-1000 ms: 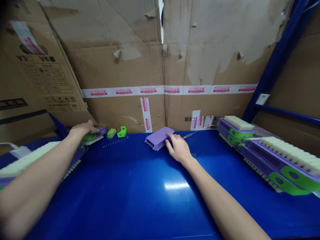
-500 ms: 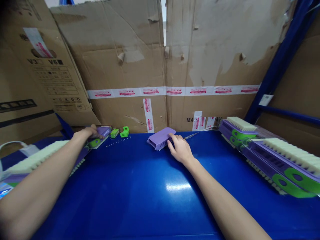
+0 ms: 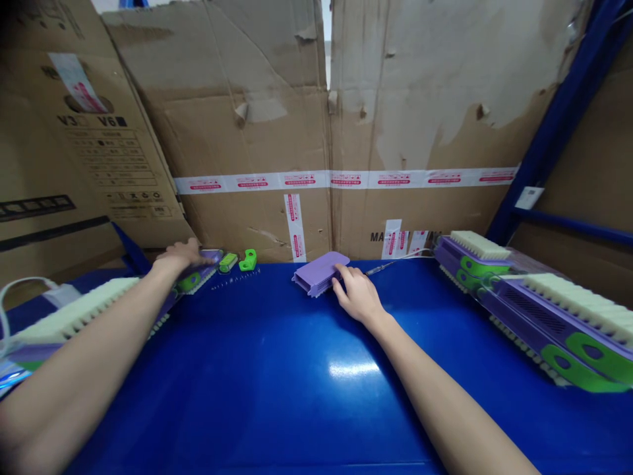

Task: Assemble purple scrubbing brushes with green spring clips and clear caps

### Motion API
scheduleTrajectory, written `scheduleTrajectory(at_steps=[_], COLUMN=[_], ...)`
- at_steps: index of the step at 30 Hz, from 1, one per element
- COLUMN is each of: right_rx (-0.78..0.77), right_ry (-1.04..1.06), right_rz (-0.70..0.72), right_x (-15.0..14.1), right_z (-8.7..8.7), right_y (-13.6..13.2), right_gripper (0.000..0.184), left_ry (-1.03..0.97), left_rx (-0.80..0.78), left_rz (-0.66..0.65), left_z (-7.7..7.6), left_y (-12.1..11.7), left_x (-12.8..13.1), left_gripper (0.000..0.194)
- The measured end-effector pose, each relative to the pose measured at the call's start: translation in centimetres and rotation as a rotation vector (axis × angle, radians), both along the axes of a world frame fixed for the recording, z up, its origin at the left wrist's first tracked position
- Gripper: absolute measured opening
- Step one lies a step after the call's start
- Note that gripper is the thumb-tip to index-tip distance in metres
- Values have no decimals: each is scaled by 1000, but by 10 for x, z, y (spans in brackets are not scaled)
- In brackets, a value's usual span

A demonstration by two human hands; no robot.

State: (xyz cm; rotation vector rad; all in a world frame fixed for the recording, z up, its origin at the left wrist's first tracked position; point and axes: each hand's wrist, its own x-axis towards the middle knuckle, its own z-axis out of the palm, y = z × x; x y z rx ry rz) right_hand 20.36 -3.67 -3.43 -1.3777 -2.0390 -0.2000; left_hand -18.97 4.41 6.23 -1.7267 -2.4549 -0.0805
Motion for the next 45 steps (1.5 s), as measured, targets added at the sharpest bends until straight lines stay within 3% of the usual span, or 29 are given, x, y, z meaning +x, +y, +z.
scheduleTrajectory(at_steps=[5,10,18,45], right_rx=[1,6,2,-19], right_ry=[8,16,11,4], right_rz=[8,9,12,12], right_x=[0,0,-1,-1], right_z=[0,1,1,0], right_y=[0,0,-1,0], right_gripper=[37,36,36,38], left_ry=[156,171,145,157], left_rx=[83,-27,-104,-14], left_rz=[-118,-249,-251,-203], left_z=[-1,-8,-24,-34], left_y=[1,9,15,9], left_x=[33,52,47,45], left_gripper=[51,38,41,34])
